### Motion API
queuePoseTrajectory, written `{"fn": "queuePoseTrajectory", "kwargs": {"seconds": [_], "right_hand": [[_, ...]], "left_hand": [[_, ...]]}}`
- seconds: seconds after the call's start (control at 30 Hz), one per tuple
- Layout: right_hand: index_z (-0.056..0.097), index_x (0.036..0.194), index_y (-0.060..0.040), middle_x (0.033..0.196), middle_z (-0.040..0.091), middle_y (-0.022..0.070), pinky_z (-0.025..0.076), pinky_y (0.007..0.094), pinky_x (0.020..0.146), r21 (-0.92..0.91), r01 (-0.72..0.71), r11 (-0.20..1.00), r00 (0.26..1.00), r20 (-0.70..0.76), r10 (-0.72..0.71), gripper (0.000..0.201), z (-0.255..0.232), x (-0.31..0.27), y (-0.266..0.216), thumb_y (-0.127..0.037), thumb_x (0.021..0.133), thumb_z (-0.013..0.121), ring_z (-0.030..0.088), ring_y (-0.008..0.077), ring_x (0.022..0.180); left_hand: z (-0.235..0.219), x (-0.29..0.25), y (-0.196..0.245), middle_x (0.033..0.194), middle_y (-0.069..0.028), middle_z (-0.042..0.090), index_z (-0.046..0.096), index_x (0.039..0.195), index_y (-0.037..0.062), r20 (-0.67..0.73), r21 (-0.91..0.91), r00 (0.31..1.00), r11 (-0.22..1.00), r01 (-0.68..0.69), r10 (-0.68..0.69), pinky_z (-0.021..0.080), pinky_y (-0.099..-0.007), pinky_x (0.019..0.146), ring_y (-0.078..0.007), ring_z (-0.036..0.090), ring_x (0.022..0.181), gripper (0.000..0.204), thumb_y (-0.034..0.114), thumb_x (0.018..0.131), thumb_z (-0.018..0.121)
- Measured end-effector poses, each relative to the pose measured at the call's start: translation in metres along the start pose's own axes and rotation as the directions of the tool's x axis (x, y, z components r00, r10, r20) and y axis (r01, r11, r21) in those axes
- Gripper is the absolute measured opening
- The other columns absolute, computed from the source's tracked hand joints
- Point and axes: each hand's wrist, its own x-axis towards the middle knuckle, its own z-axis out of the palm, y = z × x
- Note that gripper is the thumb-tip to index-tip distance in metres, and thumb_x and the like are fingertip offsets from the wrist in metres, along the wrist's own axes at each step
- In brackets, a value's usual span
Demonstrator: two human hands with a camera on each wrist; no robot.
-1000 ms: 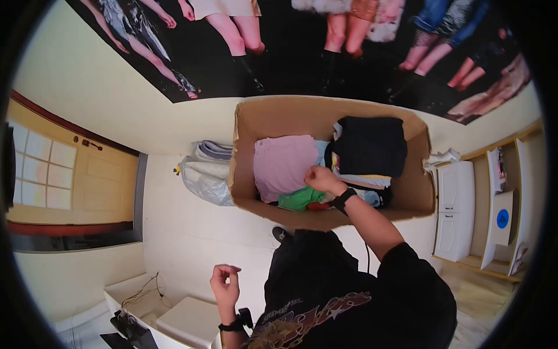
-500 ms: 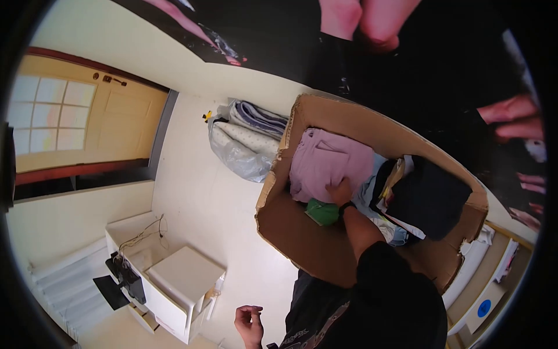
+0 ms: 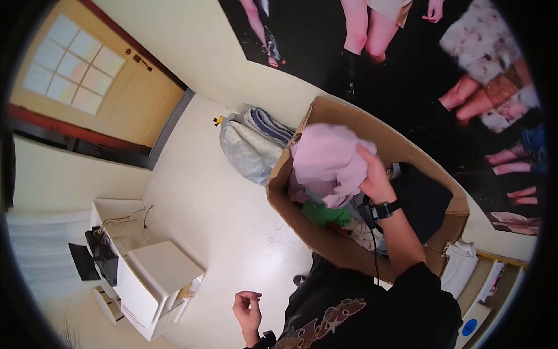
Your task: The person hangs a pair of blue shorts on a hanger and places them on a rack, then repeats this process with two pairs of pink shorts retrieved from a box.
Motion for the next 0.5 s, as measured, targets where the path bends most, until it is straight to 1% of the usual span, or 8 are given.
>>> {"fn": "queuePoseTrajectory", "kwargs": {"seconds": [0.1,0.13,0.17,0.23,0.3,0.33,0.43,0.5], "right_hand": [[0.055,0.152,-0.0005,0.15,0.065,0.014,0.046,0.0437,0.121,0.141,0.121,0.983,0.969,0.198,-0.148,0.049,0.086,-0.075,-0.043,-0.029,0.113,0.055,0.063,0.0292,0.137],[0.055,0.153,-0.0006,0.151,0.065,0.014,0.045,0.044,0.122,0.182,0.143,0.973,0.921,0.336,-0.198,0.048,0.112,-0.098,-0.05,-0.029,0.114,0.051,0.062,0.0292,0.137],[0.055,0.153,-0.0007,0.151,0.064,0.014,0.044,0.0443,0.122,0.229,0.152,0.962,0.852,0.463,-0.245,0.048,0.139,-0.123,-0.053,-0.03,0.116,0.048,0.062,0.0293,0.138],[0.053,0.154,-0.0006,0.151,0.064,0.0148,0.045,0.0461,0.122,0.276,0.127,0.953,0.621,0.727,-0.293,0.048,0.199,-0.169,-0.054,-0.029,0.118,0.04,0.062,0.0307,0.138],[0.053,0.154,-0.0003,0.15,0.065,0.0155,0.045,0.0472,0.122,0.298,0.135,0.945,0.531,0.783,-0.323,0.048,0.255,-0.208,-0.043,-0.029,0.119,0.039,0.063,0.0314,0.137],[0.053,0.154,-0.0003,0.15,0.065,0.0155,0.045,0.0472,0.122,0.277,0.108,0.955,0.5,0.815,-0.293,0.048,0.281,-0.231,-0.03,-0.029,0.119,0.039,0.063,0.0314,0.137],[0.05,0.156,-0.0006,0.152,0.063,0.0163,0.044,0.048,0.123,0.214,-0.098,0.972,0.344,0.924,-0.168,0.049,0.349,-0.299,0.026,-0.03,0.118,0.041,0.061,0.0315,0.139],[0.04,0.163,-0.0025,0.162,0.054,0.015,0.038,0.0482,0.127,0.147,-0.051,0.988,0.464,0.879,-0.107,0.057,0.37,-0.357,0.083,-0.033,0.116,0.049,0.052,0.0309,0.149]], "left_hand": [[-0.019,-0.028,-0.022,0.095,-0.0123,0.079,0.061,0.102,-0.0013,-0.045,-0.091,0.998,0.995,-0.052,0.048,0.058,-0.0283,0.082,-0.0145,0.074,0.086,0.005,0.001,0.103,0.065],[-0.027,-0.04,-0.032,0.094,-0.0115,0.077,0.06,0.103,-0.0001,-0.046,-0.105,0.996,0.991,-0.079,0.075,0.057,-0.0286,0.082,-0.014,0.071,0.085,0.006,0.003,0.105,0.065],[-0.039,-0.053,-0.043,0.094,-0.0107,0.076,0.058,0.104,0.0012,-0.05,-0.114,0.994,0.988,-0.106,0.101,0.056,-0.029,0.082,-0.0136,0.069,0.085,0.008,0.005,0.107,0.064],[-0.065,-0.081,-0.072,0.093,-0.0103,0.075,0.059,0.104,0.0015,-0.091,-0.123,0.988,0.983,-0.133,0.123,0.057,-0.0293,0.082,-0.014,0.07,0.086,0.006,0.004,0.107,0.064],[-0.084,-0.108,-0.102,0.093,-0.0102,0.075,0.06,0.104,0.0018,-0.162,-0.18,0.978,0.97,-0.161,0.132,0.059,-0.0298,0.081,-0.015,0.072,0.087,0.006,0.005,0.106,0.064],[-0.094,-0.122,-0.113,0.092,-0.0099,0.075,0.06,0.103,0.002,-0.2,-0.194,0.973,0.969,-0.151,0.112,0.059,-0.0303,0.08,-0.0157,0.074,0.087,0.007,0.005,0.105,0.066],[-0.127,-0.164,-0.138,0.092,-0.0111,0.078,0.063,0.102,0.0005,-0.33,-0.248,0.941,0.954,-0.168,0.08,0.059,-0.0288,0.082,-0.0149,0.075,0.087,0.003,-0.003,0.101,0.064],[-0.15,-0.191,-0.145,0.093,-0.0115,0.079,0.063,0.103,0.0004,-0.391,-0.26,0.917,0.947,-0.191,0.077,0.06,-0.0294,0.084,-0.0164,0.076,0.087,0.005,0.003,0.103,0.068]]}}
